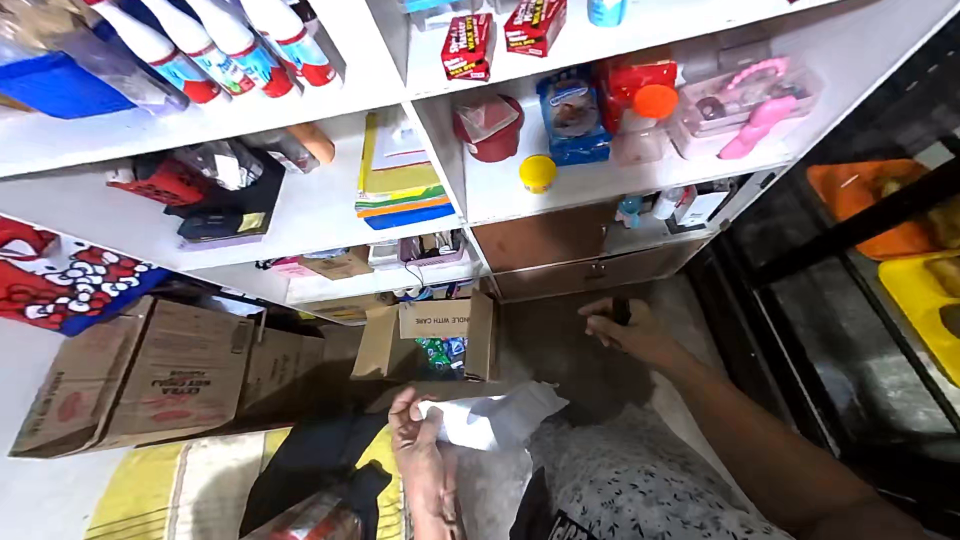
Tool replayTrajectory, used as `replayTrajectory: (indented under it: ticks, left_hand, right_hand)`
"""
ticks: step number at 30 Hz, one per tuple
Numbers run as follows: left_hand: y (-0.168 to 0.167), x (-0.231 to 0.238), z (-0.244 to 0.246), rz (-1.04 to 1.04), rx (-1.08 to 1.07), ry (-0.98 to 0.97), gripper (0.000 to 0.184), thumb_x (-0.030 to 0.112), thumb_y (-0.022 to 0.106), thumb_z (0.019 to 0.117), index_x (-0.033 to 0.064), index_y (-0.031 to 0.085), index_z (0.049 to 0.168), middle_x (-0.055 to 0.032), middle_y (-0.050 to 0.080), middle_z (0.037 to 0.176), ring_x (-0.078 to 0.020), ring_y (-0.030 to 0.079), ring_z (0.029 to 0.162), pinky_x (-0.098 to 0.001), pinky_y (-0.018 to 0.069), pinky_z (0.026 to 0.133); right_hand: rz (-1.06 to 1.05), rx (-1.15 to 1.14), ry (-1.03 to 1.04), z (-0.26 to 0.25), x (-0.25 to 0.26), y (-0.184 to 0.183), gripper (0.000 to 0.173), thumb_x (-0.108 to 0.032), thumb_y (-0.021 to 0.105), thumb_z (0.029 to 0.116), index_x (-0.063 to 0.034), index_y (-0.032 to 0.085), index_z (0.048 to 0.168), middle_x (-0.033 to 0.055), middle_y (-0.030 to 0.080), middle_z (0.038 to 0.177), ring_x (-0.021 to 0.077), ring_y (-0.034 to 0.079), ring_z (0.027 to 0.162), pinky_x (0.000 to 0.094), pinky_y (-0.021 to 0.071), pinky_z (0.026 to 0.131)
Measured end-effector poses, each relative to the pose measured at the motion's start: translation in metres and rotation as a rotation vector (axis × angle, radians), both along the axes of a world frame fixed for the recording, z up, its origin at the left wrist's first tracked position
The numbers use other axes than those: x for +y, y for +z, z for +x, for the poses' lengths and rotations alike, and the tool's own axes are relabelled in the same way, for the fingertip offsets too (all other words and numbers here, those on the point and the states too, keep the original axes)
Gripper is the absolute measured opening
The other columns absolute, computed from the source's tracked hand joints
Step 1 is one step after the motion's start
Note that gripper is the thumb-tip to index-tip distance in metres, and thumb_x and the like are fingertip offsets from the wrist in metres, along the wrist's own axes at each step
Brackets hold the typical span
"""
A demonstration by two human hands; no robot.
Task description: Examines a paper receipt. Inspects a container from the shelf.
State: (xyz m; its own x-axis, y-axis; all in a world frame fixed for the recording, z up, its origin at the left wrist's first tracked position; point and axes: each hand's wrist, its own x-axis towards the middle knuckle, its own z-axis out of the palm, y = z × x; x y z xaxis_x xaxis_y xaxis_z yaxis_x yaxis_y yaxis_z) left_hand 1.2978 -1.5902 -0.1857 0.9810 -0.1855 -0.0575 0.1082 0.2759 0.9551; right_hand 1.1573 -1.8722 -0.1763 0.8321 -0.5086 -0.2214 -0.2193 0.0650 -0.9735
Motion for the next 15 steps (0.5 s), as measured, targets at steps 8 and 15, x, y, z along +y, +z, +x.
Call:
replayTrajectory:
  ticks: [8, 15]
  left_hand:
    - [-0.022, -0.023, 0.032, 0.125, 0.074, -0.050, 0.046, -0.006, 0.025, 0.0934, 0.0086, 0.068, 0.103, 0.0099, 0.069, 0.081, 0.0005, 0.062, 0.062, -0.0161, 0.0539, 0.058]
    - [-0.038, -0.095, 0.059, 0.100, 0.206, 0.054, 0.047, 0.010, 0.019, 0.1023, 0.0152, 0.066, 0.101, 0.0121, 0.064, 0.071, 0.0023, 0.057, 0.055, -0.0140, 0.0495, 0.051]
  right_hand:
    - [0.066, 0.074, 0.011, 0.081, -0.065, -0.016, 0.012, -0.008, 0.061, 0.0996, 0.0011, 0.067, 0.107, -0.0020, 0.066, 0.078, -0.0012, 0.051, 0.056, 0.0147, 0.0419, 0.051]
    - [-0.585, 0.180, 0.071, 0.187, -0.194, -0.043, 0.028, -0.020, 0.072, 0.0959, 0.0064, 0.069, 0.106, 0.0209, 0.068, 0.099, 0.0313, 0.066, 0.088, 0.0518, 0.0536, 0.083]
